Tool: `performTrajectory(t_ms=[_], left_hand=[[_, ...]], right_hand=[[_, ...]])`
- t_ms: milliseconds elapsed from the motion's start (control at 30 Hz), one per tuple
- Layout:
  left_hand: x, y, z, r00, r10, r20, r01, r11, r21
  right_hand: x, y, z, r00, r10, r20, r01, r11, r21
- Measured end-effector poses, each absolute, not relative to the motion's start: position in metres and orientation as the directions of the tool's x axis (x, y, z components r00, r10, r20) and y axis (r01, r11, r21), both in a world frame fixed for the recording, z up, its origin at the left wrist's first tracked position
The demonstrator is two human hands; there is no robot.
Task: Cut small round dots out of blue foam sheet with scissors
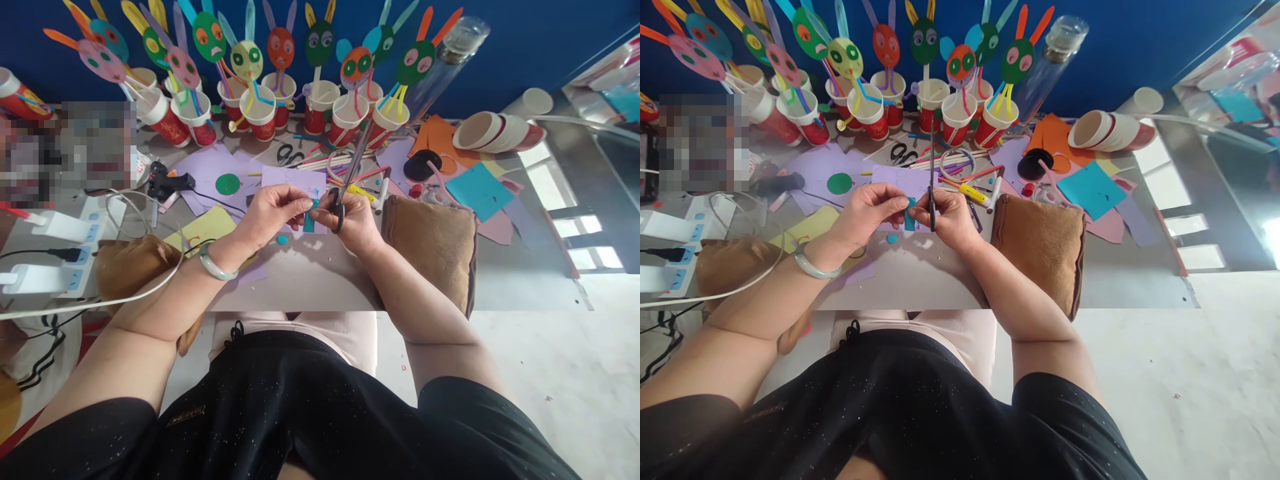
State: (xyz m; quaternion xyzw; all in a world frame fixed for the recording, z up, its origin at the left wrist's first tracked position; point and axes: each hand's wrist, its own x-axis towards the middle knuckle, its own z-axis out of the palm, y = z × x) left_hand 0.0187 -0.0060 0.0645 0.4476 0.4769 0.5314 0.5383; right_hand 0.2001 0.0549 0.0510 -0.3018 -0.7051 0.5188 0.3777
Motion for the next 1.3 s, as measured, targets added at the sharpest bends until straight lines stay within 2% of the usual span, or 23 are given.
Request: performTrajectory(t_ms=[367, 500, 733, 1200, 1300], left_hand=[[0.016, -0.008, 0.066, -0.069, 0.997, 0.047, -0.022, -0.049, 0.999], [0.016, -0.008, 0.065, -0.057, 0.998, 0.005, -0.009, -0.005, 1.0], [0.016, -0.006, 0.062, 0.025, 0.994, -0.106, 0.072, 0.104, 0.992], [0.017, -0.008, 0.059, 0.122, 0.979, -0.165, 0.082, 0.156, 0.984], [0.016, -0.008, 0.058, 0.13, 0.981, -0.142, 0.085, 0.131, 0.988]], right_hand=[[0.198, 0.055, 0.047, -0.544, 0.808, 0.227, 0.006, 0.274, -0.962], [0.197, 0.055, 0.047, -0.497, 0.831, 0.25, -0.004, 0.285, -0.958], [0.198, 0.053, 0.05, -0.421, 0.888, 0.187, -0.023, 0.195, -0.98], [0.198, 0.051, 0.055, -0.455, 0.88, 0.137, -0.013, 0.148, -0.989], [0.198, 0.051, 0.054, -0.449, 0.883, 0.139, -0.025, 0.143, -0.989]])
